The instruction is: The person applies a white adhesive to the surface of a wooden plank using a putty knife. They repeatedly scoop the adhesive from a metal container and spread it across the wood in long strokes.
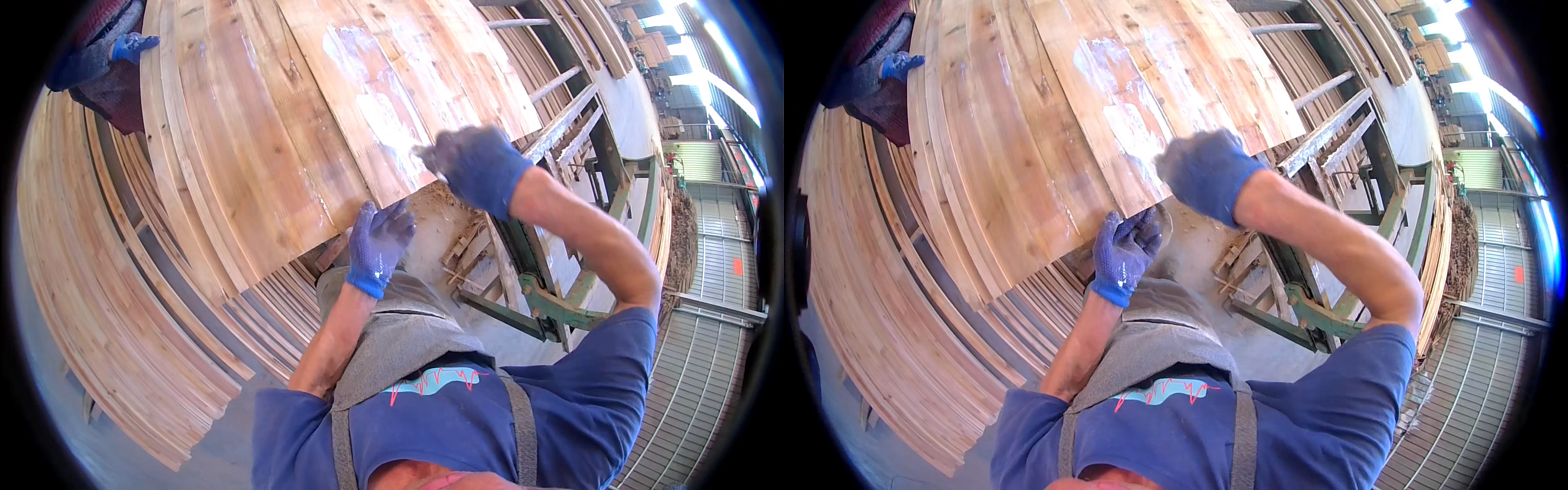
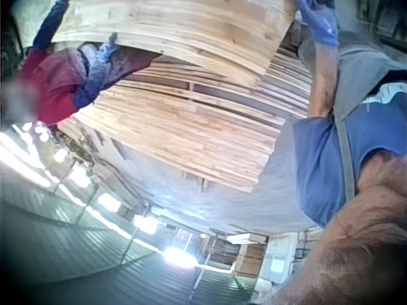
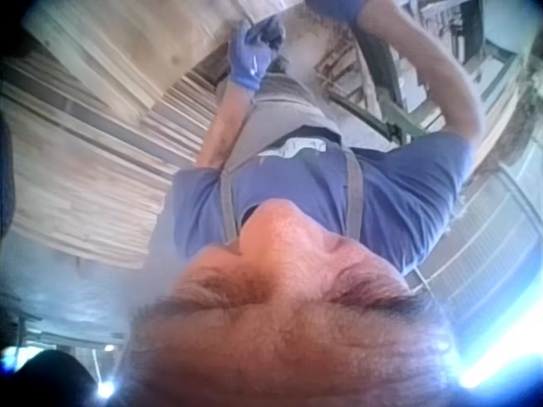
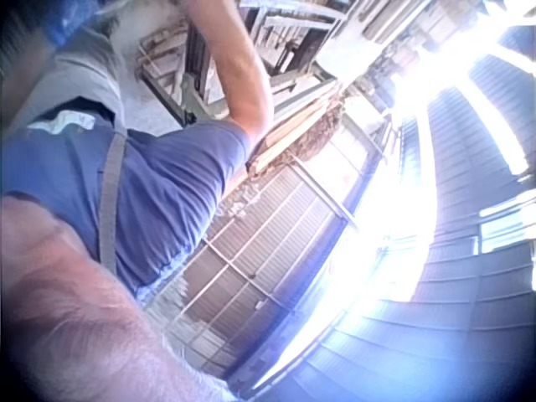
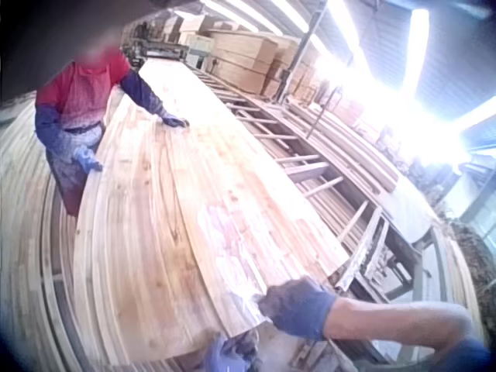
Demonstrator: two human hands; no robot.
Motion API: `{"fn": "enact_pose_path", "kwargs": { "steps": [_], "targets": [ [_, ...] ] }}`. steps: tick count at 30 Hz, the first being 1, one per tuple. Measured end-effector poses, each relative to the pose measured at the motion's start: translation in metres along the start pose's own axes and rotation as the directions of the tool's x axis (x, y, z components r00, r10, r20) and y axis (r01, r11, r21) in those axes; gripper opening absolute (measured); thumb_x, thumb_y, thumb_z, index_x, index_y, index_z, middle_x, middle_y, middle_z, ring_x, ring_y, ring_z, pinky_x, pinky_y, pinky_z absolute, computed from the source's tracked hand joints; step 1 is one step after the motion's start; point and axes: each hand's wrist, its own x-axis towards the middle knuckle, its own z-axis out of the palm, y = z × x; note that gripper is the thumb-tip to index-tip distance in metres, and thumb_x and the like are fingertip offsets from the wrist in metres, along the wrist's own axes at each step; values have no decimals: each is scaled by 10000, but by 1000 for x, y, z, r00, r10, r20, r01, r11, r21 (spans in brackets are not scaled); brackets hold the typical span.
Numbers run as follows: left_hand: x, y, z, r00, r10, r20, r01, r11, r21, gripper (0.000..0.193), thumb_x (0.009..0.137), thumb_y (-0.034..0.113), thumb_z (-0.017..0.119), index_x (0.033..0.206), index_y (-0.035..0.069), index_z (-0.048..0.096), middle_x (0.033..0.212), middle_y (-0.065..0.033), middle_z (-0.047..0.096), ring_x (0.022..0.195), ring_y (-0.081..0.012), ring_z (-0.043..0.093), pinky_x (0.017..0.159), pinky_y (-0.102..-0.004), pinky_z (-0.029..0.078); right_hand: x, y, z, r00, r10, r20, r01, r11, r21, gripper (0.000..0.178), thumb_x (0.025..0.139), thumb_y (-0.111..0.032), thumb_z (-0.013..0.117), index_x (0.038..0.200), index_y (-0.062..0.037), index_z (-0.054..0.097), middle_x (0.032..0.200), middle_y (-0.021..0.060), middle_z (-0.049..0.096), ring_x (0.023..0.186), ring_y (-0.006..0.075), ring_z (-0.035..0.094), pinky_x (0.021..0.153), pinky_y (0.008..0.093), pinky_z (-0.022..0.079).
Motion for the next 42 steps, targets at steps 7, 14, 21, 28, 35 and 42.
{"fn": "enact_pose_path", "kwargs": {
  "steps": [7,14,21,28,35,42],
  "targets": [
    [2,-1,1,1000,-7,-11,7,999,32,534,911,468,585,1175,7,642,1221,-127,632,1027,-268,589,939,-419,462,-69,-6,7,987,120,110,-132,986,106,248,833,-118,616,1077,-139,654,880,119,649,798,278,681,677,390,548],
    [4,-2,1,999,-43,-28,44,999,26,532,936,462,549,1206,10,623,1246,-121,624,1040,-283,588,944,-431,459,-94,45,28,909,415,-35,-263,636,725,297,839,-169,622,1123,-110,683,994,140,699,885,315,680,798,378,551],
    [7,1,-13,996,-43,78,33,992,121,540,968,462,497,1289,33,560,1308,-115,590,1023,-269,605,942,-442,458,-95,72,60,899,429,-93,-161,520,839,323,859,-135,635,1167,-46,668,945,55,706,810,123,636,747,289,531],
    [-16,13,-29,973,222,-65,-181,905,384,452,989,412,515,1223,29,573,1240,-137,621,1070,-274,611,966,-437,446,-81,62,54,873,428,234,-274,34,961,366,922,-288,642,1201,-52,657,874,-14,672,693,41,529,602,210,435],
    [-11,-9,-15,867,483,-126,-391,813,431,445,984,387,548,1218,8,540,1150,-181,643,1100,-305,619,968,-456,468,-63,68,79,940,328,94,-84,-46,995,384,950,-338,605,1188,-41,655,814,11,667,642,55,519,570,206,394],
    [12,-14,-23,846,522,-112,-491,843,220,453,965,444,560,1224,72,561,1109,-150,670,1075,-295,633,941,-472,486,-21,91,58,977,207,-53,46,39,998,355,938,-291,614,1196,-50,653,841,29,684,640,64,563,543,199,396]
  ]
}}
